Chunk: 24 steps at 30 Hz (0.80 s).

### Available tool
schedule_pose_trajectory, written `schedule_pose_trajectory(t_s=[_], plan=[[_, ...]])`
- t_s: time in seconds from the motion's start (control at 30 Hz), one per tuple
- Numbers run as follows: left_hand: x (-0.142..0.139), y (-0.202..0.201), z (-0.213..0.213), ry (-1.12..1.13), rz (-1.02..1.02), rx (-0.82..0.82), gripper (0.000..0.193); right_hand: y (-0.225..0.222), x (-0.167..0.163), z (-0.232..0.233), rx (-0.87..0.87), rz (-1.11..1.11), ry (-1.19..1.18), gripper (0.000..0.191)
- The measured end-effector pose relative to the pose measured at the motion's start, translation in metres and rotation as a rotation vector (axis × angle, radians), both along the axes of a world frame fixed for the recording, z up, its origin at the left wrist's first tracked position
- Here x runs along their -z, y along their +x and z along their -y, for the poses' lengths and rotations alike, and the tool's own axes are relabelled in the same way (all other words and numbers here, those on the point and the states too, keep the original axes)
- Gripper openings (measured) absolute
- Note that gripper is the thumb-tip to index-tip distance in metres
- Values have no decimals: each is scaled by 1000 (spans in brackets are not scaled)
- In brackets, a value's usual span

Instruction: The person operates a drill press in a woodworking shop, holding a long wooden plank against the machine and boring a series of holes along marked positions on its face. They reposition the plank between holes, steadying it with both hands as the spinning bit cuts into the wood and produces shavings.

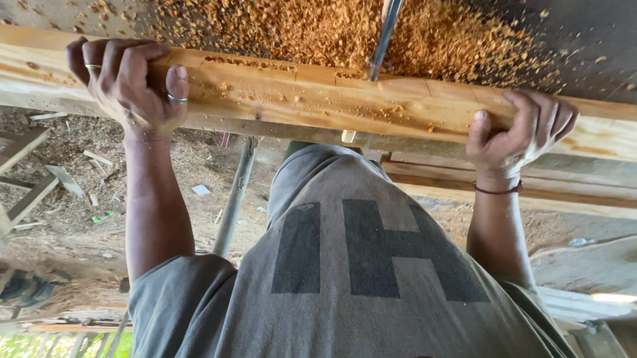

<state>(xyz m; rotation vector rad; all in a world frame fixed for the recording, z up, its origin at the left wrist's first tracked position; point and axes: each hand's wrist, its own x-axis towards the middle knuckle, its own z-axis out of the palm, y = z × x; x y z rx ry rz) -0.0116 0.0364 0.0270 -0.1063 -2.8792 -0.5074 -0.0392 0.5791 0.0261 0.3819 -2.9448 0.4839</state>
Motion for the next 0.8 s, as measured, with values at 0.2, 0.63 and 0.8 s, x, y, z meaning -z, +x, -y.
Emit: schedule_pose_trajectory(t_s=[0.2, 0.63, 0.8], plan=[[10, -7, 9, -16, -8, -12, 49, -12, -3, 8, -8, 1, 13, 49], [67, -25, 33, -42, -169, 36, 36, -19, 20, 6, 0, -51, 6, 45], [30, -49, 20, -87, 287, -178, 24, -33, 28, 9, -43, -105, 0, 33]])
